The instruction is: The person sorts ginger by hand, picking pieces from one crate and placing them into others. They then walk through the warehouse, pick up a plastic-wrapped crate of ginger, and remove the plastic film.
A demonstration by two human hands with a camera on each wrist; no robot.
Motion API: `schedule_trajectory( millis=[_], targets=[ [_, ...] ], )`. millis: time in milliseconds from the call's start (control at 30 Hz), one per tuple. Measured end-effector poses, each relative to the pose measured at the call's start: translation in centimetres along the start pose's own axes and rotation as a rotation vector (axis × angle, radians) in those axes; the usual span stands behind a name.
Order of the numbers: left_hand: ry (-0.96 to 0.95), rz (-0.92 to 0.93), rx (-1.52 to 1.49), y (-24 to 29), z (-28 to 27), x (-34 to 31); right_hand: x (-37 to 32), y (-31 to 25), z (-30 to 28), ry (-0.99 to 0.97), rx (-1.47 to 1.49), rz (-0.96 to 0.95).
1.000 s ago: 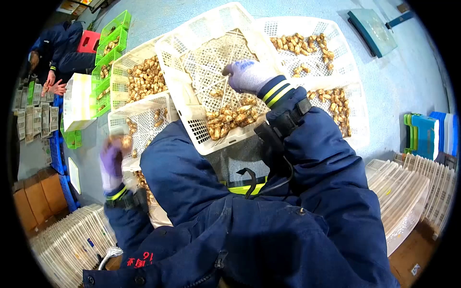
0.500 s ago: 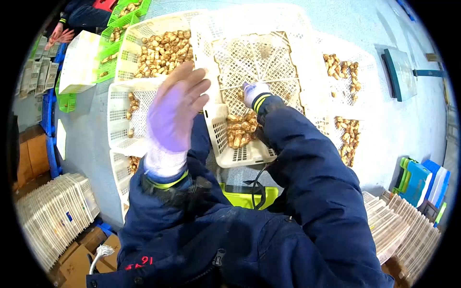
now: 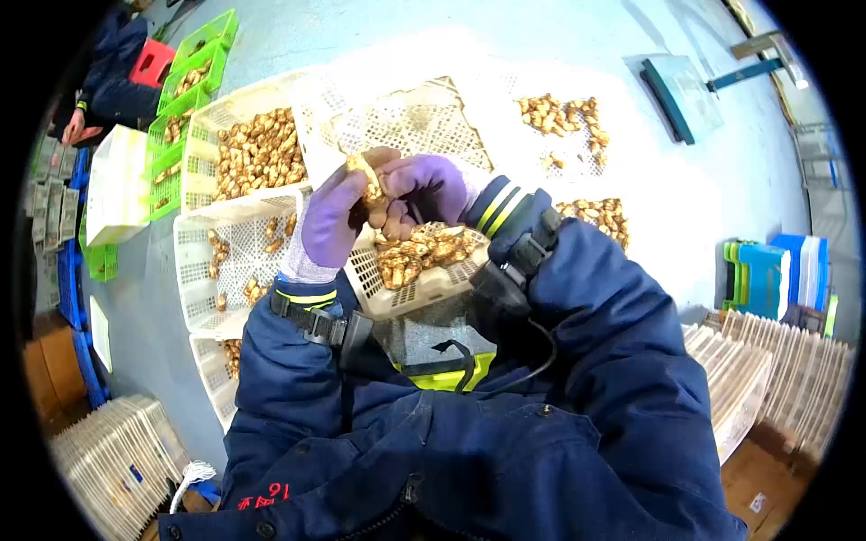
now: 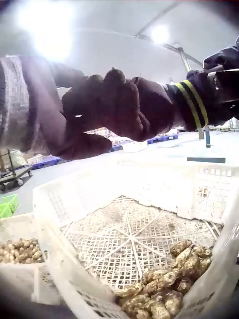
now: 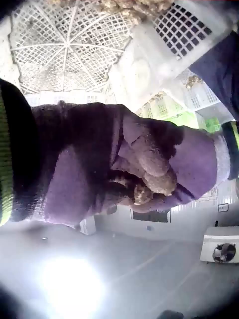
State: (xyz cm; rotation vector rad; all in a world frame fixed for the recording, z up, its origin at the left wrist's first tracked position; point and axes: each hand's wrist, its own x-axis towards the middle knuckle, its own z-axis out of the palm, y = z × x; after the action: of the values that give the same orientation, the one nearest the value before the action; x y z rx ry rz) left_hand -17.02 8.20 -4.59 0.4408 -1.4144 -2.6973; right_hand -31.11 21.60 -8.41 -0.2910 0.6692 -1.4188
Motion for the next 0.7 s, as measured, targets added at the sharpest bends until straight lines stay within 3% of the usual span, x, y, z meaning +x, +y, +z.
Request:
schedule_trajectory(
  millis=[67, 100, 167, 200, 333, 367, 467, 500, 600, 700],
  targets=[
    [-0.006, 0.019, -0.071, 0.0, 1.1, -0.4, -1.5, 0.9, 1.8, 0.102, 0.006, -0.015],
    [-0.004, 0.028, -0.107, 0.1, 1.4, -0.6, -2.2, 0.4, 3.3, 0.236, -0.061, 0.066],
    [-0.002, 0.077, -0.204, -0.7, 0.8, -0.2, -3.5, 0.3, 4.4, 0.428, -0.573, -0.091],
    [0.065, 0.108, -0.183, -1.4, 0.8, 0.2, -4.3, -0.1, 4.9, 0.493, -0.692, -0.096],
    [0.122, 0.086, -0.117, -1.8, -0.7, 0.3, -5.4, -1.8, 3.1, 0.737, -0.742, -0.162],
    [0.127, 0.064, -0.120, -1.8, -1.1, 0.4, -5.6, -2.1, 2.1, 0.723, -0.880, -0.206],
    [0.155, 0.062, -0.119, -1.8, -1.3, 0.8, -5.6, -2.8, 1.0, 0.787, -1.383, 0.007],
    [0.155, 0.065, -0.129, -1.7, -1.2, 0.9, -5.4, -2.2, 0.7, 0.749, -1.559, -0.047],
    [0.168, 0.073, -0.139, -2.1, -1.5, 1.4, -5.0, -1.9, 0.6, 0.557, -1.556, 0.203],
    [0.224, 0.036, -0.171, -2.9, -2.9, 1.7, -4.7, -1.2, -0.8, 0.498, -1.633, 0.123]
  ],
)
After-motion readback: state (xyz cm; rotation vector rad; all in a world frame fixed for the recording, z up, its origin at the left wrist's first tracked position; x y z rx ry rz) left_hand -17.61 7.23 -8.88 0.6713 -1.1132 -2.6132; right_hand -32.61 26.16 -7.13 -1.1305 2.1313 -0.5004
